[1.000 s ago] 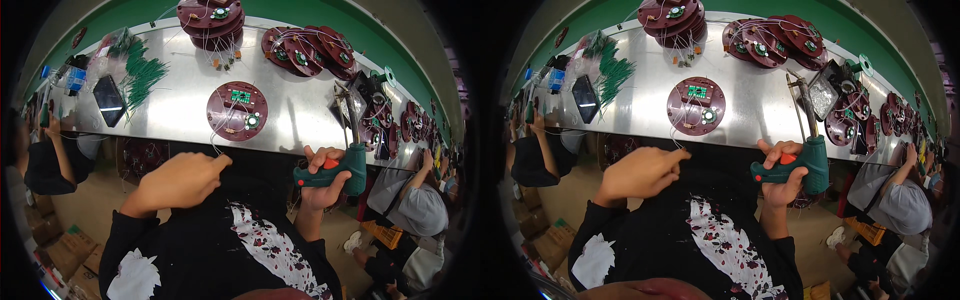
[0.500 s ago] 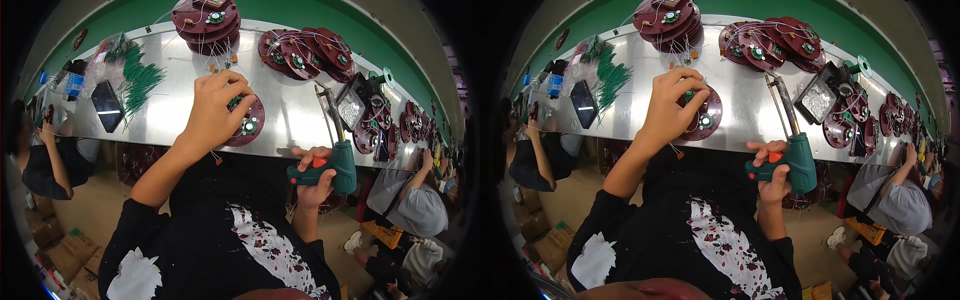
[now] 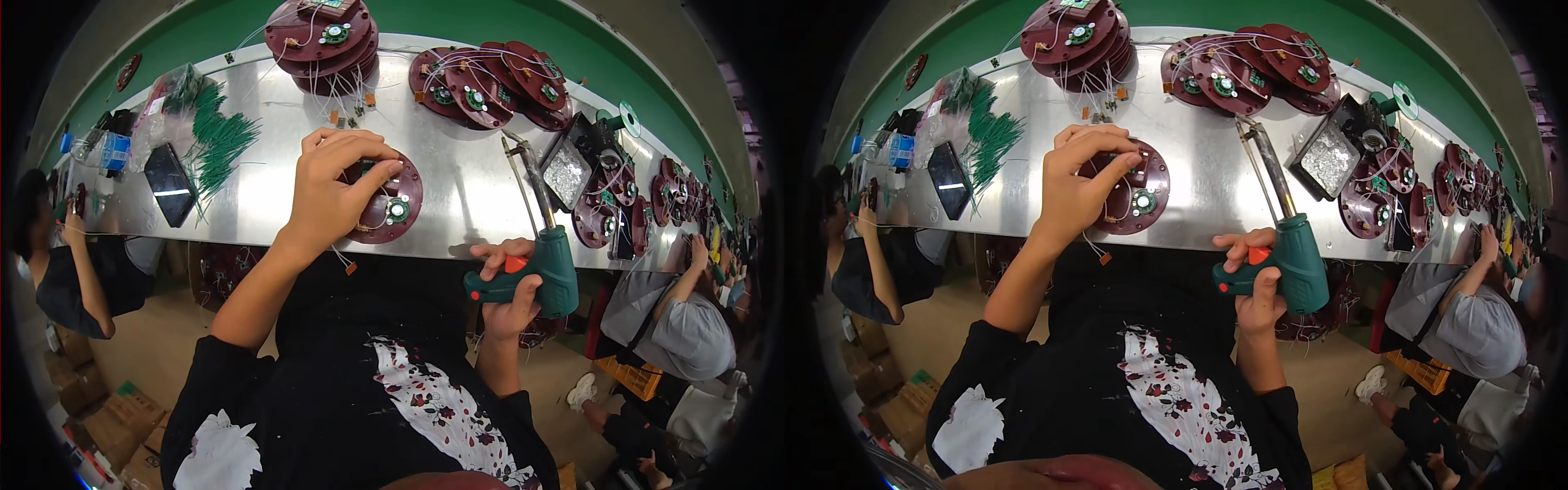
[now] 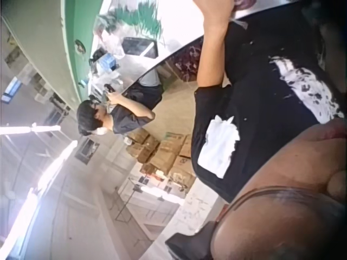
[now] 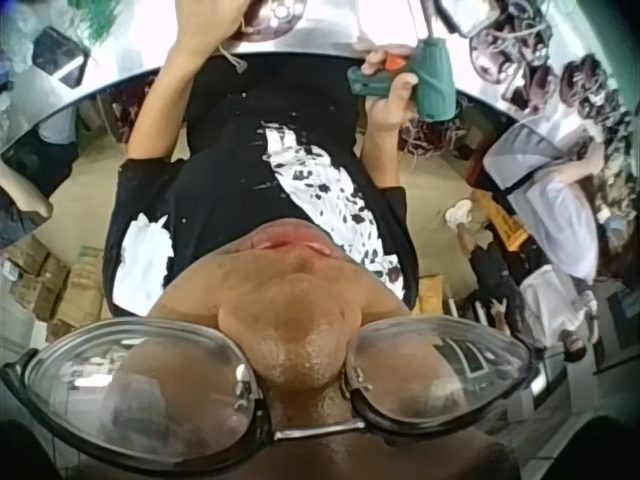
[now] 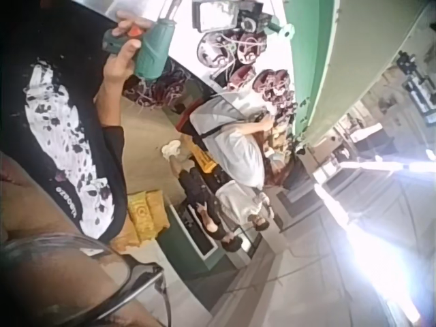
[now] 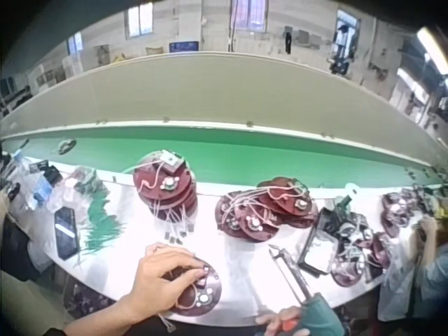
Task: Soldering electronic components onto circular printed circuit boards.
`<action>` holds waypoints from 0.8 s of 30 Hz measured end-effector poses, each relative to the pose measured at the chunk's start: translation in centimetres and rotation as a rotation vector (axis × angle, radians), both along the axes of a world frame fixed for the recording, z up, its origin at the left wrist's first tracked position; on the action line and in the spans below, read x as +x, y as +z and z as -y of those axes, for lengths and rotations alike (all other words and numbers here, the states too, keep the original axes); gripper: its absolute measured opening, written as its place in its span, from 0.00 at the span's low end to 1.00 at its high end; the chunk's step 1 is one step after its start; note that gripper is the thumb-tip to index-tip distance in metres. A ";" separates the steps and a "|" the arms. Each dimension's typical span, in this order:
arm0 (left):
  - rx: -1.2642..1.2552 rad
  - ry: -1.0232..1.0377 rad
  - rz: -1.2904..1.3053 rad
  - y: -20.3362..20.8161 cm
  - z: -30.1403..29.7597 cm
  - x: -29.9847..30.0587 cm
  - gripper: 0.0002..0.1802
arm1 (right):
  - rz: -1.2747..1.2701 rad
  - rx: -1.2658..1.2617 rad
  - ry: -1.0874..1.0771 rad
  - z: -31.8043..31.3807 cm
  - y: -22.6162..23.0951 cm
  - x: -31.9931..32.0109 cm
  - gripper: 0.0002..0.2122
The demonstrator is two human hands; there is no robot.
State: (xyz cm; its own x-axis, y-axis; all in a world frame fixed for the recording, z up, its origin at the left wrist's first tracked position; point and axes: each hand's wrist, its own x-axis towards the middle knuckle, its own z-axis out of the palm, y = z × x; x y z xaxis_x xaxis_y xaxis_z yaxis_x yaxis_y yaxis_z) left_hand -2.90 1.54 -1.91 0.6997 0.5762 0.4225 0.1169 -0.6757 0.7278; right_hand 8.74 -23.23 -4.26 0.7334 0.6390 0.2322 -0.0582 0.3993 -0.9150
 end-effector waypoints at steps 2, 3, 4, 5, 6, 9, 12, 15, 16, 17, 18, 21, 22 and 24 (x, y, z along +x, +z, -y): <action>0.055 -0.045 0.004 -0.7 -0.3 0.0 0.08 | 0.000 -0.007 -0.006 0.1 0.1 0.2 0.26; 0.056 -0.051 0.005 -0.8 -0.1 0.2 0.08 | 0.014 -0.017 -0.002 0.2 0.1 0.4 0.27; 0.045 -0.055 0.001 -0.9 -0.1 0.3 0.08 | 0.025 -0.024 -0.002 0.2 0.1 0.4 0.27; 0.034 -0.059 -0.002 -0.9 0.0 0.4 0.08 | 0.036 -0.032 -0.002 0.2 0.0 0.4 0.27; 0.024 -0.063 -0.006 -0.8 0.1 0.5 0.08 | 0.032 -0.028 -0.012 0.2 0.0 0.4 0.27; -0.068 -0.069 -0.013 -0.3 1.3 0.7 0.06 | 0.113 -0.104 -0.058 0.6 0.1 0.3 0.28; -0.073 -0.080 -0.018 -0.1 1.3 0.8 0.06 | 0.134 -0.152 -0.078 1.2 0.2 0.2 0.29; 0.015 -0.103 -0.028 -0.1 0.9 0.3 0.06 | 0.154 -0.194 -0.089 1.4 0.3 0.1 0.29; 0.014 -0.094 -0.028 -0.4 0.8 0.2 0.06 | 0.164 -0.210 -0.093 1.4 0.4 0.1 0.29; 0.014 -0.085 -0.027 -0.7 0.7 0.0 0.06 | 0.174 -0.227 -0.096 1.4 0.4 0.1 0.29; 0.013 -0.075 -0.027 -0.9 0.7 -0.2 0.06 | 0.173 -0.226 -0.093 1.4 0.4 0.1 0.29; -0.020 -0.103 -0.040 -0.9 0.8 -0.1 0.06 | 0.178 -0.250 -0.138 1.1 0.3 0.4 0.32; -0.039 -0.118 -0.045 -0.9 0.9 0.0 0.06 | 0.175 -0.248 -0.135 1.1 0.3 0.4 0.32; -0.033 -0.093 -0.047 -0.5 1.1 0.2 0.05 | 0.194 -0.251 -0.142 1.1 0.2 0.4 0.32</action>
State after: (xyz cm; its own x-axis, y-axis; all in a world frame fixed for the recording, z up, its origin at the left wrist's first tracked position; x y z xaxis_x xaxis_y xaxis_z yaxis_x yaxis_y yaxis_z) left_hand -2.71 0.43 -2.46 0.7694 0.5209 0.3696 0.0894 -0.6608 0.7452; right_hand 9.13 -24.32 -4.03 0.7767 0.5884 0.2247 0.1664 0.1524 -0.9742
